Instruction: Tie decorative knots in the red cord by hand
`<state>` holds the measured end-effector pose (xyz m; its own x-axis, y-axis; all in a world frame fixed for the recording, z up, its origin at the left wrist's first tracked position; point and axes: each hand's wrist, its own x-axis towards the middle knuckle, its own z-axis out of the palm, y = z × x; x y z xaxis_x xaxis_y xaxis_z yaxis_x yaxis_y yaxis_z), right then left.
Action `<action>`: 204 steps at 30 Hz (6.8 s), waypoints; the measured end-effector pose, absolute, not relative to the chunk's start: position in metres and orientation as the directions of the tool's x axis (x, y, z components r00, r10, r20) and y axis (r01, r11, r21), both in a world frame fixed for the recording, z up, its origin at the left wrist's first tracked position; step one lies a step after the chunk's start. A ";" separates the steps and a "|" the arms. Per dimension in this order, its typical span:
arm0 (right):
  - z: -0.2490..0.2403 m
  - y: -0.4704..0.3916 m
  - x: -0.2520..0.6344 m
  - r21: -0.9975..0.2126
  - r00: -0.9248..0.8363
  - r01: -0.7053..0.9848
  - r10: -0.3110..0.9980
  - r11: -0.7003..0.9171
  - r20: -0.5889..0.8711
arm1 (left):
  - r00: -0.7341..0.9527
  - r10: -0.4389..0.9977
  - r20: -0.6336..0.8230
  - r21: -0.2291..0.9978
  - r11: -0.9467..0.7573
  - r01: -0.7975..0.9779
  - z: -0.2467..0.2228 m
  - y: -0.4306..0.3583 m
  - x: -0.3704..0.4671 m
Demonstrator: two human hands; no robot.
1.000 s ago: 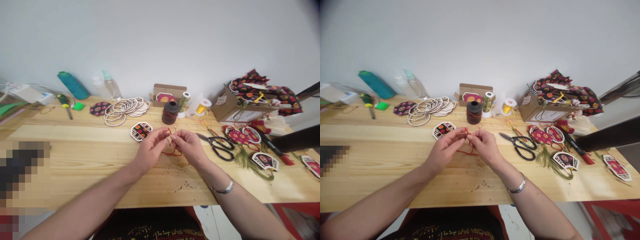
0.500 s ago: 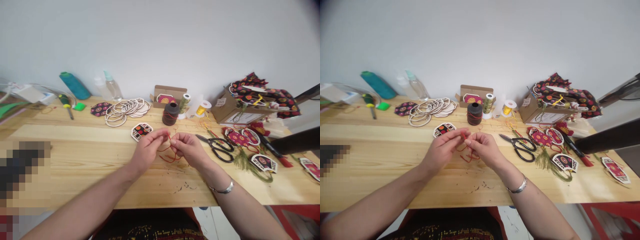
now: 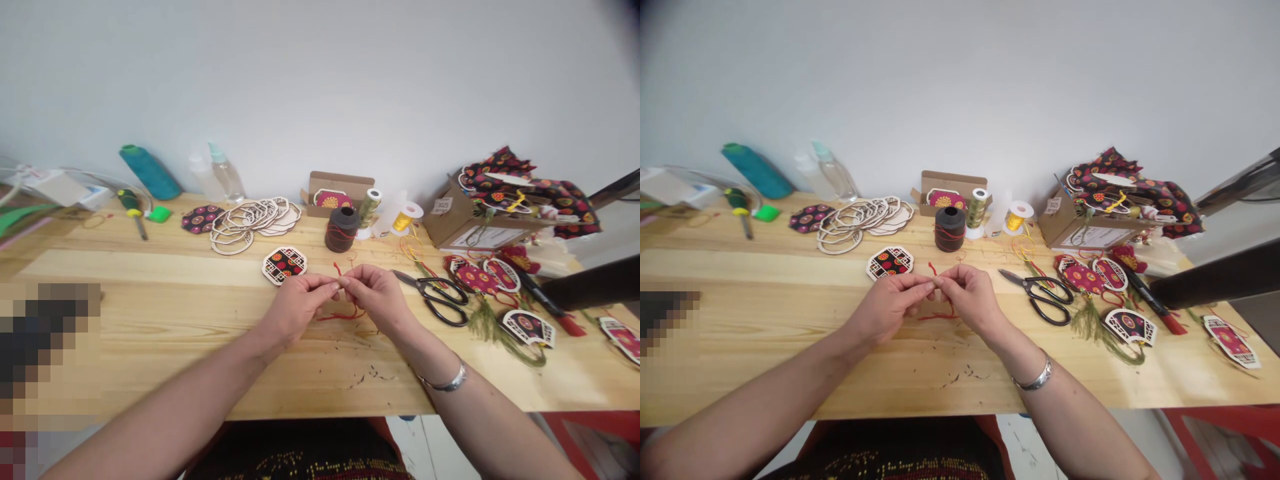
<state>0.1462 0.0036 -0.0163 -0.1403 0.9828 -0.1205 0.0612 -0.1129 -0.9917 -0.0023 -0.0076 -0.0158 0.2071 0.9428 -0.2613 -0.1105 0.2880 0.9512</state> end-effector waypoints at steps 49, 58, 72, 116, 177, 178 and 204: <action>-0.001 -0.031 0.144 -0.254 -0.831 0.280 0.366 0.926 0.418 | 0.175 0.876 -0.450 0.768 0.480 -0.423 -0.015 0.001 -0.005; -0.015 0.004 0.151 -0.995 -0.083 0.100 0.996 0.030 0.022 | 0.190 0.883 -0.429 0.835 0.468 -0.289 -0.014 -0.002 -0.003; -0.016 0.005 0.149 -0.995 -0.100 0.043 0.990 -0.095 -0.099 | 0.269 0.877 -0.398 0.873 0.452 -0.183 -0.014 -0.005 -0.002; -0.016 0.008 0.155 -0.867 -0.068 0.466 0.984 0.175 0.162 | 0.209 0.933 -0.294 0.935 0.327 -0.140 -0.011 -0.006 -0.003; -0.006 0.002 0.151 -0.990 -0.264 0.022 0.955 -0.138 -0.139 | 0.264 0.922 -0.283 0.937 0.324 -0.128 -0.012 -0.008 -0.004; -0.007 0.002 0.151 -0.991 -0.262 0.025 0.955 -0.133 -0.135 | 0.259 0.923 -0.285 0.938 0.324 -0.125 -0.012 -0.008 -0.004; -0.018 -0.021 0.144 -0.150 -0.514 0.721 0.668 0.676 0.538 | 0.123 0.915 -0.384 0.852 0.403 -0.333 -0.011 -0.001 -0.003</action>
